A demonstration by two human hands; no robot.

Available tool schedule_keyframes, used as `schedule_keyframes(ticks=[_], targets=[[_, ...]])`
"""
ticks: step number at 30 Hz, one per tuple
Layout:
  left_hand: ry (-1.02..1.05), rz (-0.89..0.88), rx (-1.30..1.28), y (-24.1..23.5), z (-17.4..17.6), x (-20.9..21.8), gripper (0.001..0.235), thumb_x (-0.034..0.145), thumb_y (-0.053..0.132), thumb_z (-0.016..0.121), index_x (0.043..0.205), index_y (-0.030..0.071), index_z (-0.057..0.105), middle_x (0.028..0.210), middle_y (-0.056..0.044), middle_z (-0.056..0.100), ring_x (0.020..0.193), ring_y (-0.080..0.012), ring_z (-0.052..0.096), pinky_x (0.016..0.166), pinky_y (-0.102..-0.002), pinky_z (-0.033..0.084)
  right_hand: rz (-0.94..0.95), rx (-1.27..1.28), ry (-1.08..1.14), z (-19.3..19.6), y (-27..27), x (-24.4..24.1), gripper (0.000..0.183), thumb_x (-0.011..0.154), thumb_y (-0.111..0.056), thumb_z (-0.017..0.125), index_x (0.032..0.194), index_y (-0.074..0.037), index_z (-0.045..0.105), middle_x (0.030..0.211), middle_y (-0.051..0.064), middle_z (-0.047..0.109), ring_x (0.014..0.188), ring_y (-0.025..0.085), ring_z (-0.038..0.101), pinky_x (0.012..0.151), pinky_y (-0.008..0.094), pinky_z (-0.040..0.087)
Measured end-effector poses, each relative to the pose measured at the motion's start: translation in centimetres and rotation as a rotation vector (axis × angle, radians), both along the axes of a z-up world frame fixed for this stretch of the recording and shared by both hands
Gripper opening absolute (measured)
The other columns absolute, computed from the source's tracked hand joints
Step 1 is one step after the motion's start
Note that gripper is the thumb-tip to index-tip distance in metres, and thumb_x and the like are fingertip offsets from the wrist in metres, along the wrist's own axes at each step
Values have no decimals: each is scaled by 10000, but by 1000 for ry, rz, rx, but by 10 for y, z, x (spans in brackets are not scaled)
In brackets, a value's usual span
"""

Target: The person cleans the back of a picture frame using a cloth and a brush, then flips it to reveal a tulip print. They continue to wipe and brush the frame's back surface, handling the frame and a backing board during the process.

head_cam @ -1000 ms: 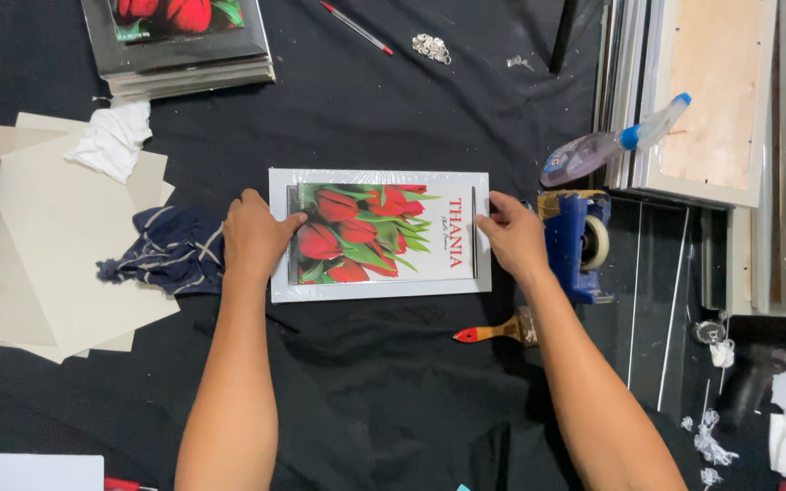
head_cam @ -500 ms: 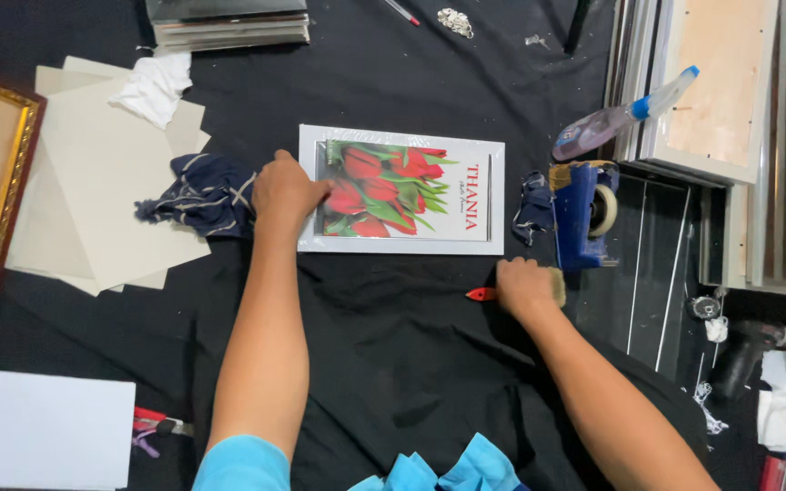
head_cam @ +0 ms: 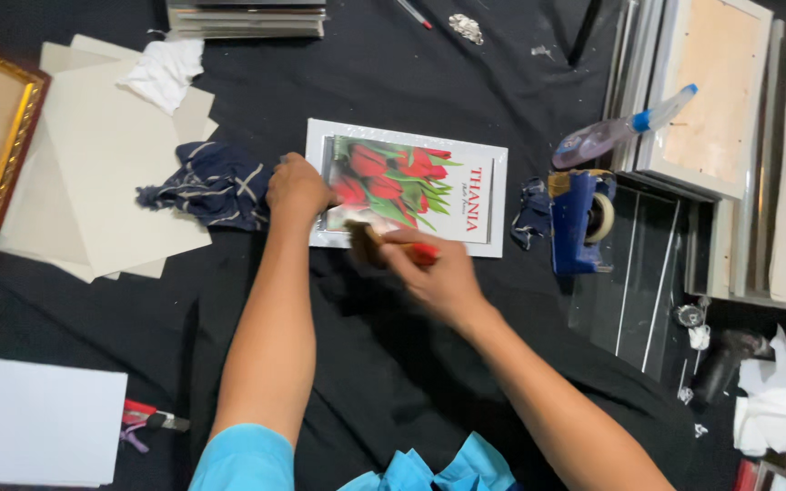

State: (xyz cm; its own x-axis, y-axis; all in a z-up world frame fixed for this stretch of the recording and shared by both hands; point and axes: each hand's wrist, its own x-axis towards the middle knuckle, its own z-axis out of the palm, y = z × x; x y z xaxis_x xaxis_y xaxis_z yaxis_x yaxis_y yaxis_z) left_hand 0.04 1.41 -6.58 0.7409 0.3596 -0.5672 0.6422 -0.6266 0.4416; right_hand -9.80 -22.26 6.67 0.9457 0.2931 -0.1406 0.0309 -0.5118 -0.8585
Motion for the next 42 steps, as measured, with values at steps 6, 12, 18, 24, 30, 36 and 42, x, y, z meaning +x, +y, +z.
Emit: schedule_keyframes(ticks=[6, 12, 18, 24, 30, 36, 42], targets=[[33, -17, -41, 2, 45, -8, 920, 723, 245, 962, 1367, -127, 423, 1323, -365, 525, 1245, -568, 563, 997, -664, 489, -12, -218, 131, -18, -24, 24, 247, 905, -348, 712, 1102, -229, 800, 902, 139, 796, 914, 364, 748, 829, 445, 567], [60, 3, -40, -1, 40, -2, 975, 693, 287, 984, 1378, -118, 421, 1333, -372, 515, 1252, -570, 553, 1007, -663, 488, -164, -792, -200, -14, -182, 80, 155, 934, -293, 693, 1036, -250, 802, 681, 76, 718, 703, 319, 731, 643, 367, 551], [59, -56, 20, -4, 53, -6, 946, 704, 292, 977, 1348, -148, 441, 1270, -396, 556, 1215, -564, 585, 998, -628, 500, -258, -533, 44, 9, -138, 79, 177, 850, -338, 726, 918, -209, 826, 670, 154, 709, 720, 395, 699, 695, 443, 534], [133, -112, 50, -3, 55, -2, 1011, 708, 347, 969, 1375, -175, 416, 1306, -413, 559, 1244, -556, 582, 1028, -610, 488, -284, -555, -182, -13, -160, 117, 144, 920, -375, 722, 944, -268, 815, 673, 81, 700, 732, 336, 715, 661, 382, 539], [119, -114, 39, -1, 61, 1, 886, 748, 308, 945, 1316, -185, 478, 1241, -419, 604, 1169, -558, 623, 937, -611, 539, -360, -600, -145, -13, -170, 134, 285, 951, -372, 717, 1191, -232, 781, 894, 196, 749, 954, 442, 695, 803, 511, 526], [137, -107, 24, -2, 67, 3, 885, 773, 282, 926, 1353, -200, 462, 1238, -432, 605, 1144, -568, 629, 878, -630, 557, -416, -427, -67, -34, -178, 140, 218, 905, -434, 741, 1061, -303, 820, 872, 113, 749, 933, 340, 717, 783, 405, 532], [105, -109, 39, 0, 58, 0, 926, 747, 327, 940, 1336, -210, 469, 1205, -439, 614, 1112, -567, 643, 829, -612, 580, -457, -441, -127, -8, -171, 137, 154, 892, -399, 717, 950, -304, 824, 779, 114, 718, 897, 324, 717, 741, 367, 526]])
